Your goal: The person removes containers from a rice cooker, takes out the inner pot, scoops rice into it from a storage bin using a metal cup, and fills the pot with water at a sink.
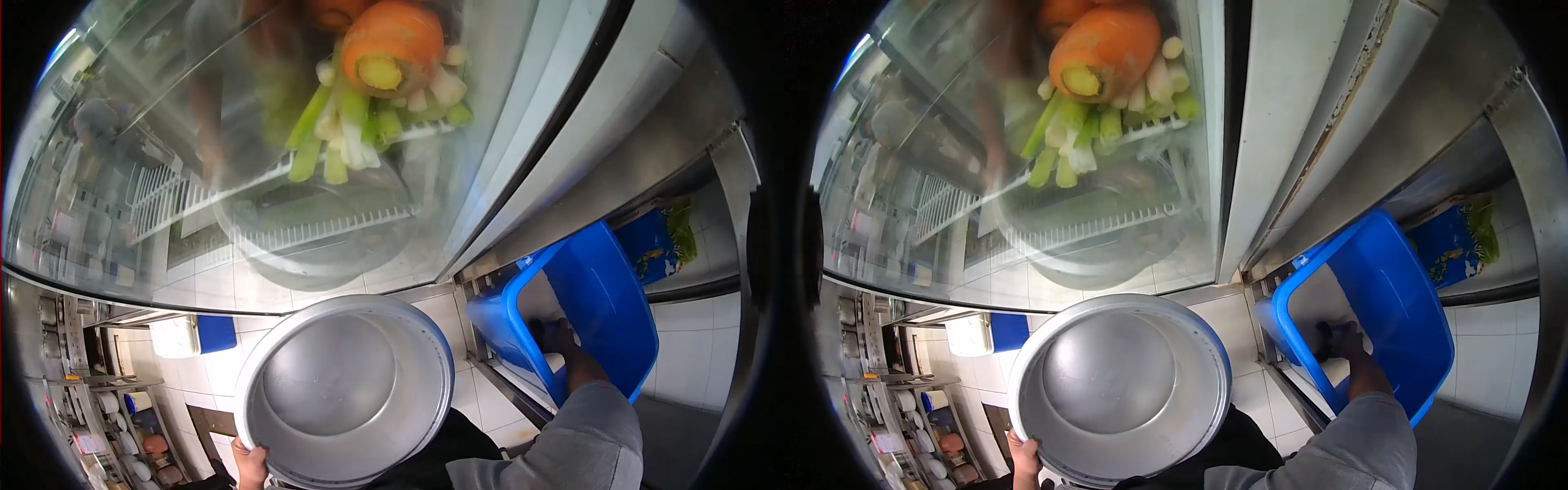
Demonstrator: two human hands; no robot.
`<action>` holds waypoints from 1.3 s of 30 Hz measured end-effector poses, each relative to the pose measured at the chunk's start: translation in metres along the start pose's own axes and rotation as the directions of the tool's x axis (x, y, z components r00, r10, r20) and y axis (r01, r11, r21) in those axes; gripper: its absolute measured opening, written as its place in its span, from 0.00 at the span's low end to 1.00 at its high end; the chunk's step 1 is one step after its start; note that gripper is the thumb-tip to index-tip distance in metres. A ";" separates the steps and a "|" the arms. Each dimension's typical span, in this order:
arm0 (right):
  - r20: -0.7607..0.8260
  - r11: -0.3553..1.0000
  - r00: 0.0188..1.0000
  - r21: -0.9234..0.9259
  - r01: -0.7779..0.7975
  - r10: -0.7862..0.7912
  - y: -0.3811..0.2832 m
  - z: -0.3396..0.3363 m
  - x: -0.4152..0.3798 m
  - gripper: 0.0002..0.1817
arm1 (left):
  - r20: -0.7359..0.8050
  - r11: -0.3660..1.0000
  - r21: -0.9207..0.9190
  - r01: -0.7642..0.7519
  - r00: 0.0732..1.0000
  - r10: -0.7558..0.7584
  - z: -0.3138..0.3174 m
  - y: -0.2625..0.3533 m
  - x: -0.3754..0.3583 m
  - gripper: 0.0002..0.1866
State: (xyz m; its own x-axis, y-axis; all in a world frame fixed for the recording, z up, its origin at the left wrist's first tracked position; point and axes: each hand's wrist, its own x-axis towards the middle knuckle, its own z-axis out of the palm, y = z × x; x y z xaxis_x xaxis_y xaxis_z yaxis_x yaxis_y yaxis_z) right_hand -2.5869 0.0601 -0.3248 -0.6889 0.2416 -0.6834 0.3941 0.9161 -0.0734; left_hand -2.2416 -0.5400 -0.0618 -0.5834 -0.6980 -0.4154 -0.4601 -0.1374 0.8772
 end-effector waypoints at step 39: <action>-0.156 -0.622 0.988 0.775 0.112 -0.017 -0.084 -0.092 -0.130 0.32 | 0.585 0.880 0.153 -0.450 0.759 0.286 -0.069 -0.179 0.019 0.14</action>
State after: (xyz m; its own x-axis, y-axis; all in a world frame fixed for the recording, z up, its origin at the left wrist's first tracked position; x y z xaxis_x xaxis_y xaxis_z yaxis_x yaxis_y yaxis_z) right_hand -2.5861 -0.0186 -0.1626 -0.7823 0.2727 -0.5600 0.1493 -0.7908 -0.5936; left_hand -2.1242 -0.5766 -0.2098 -0.9659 -0.1582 -0.2050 -0.2448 0.3003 0.9219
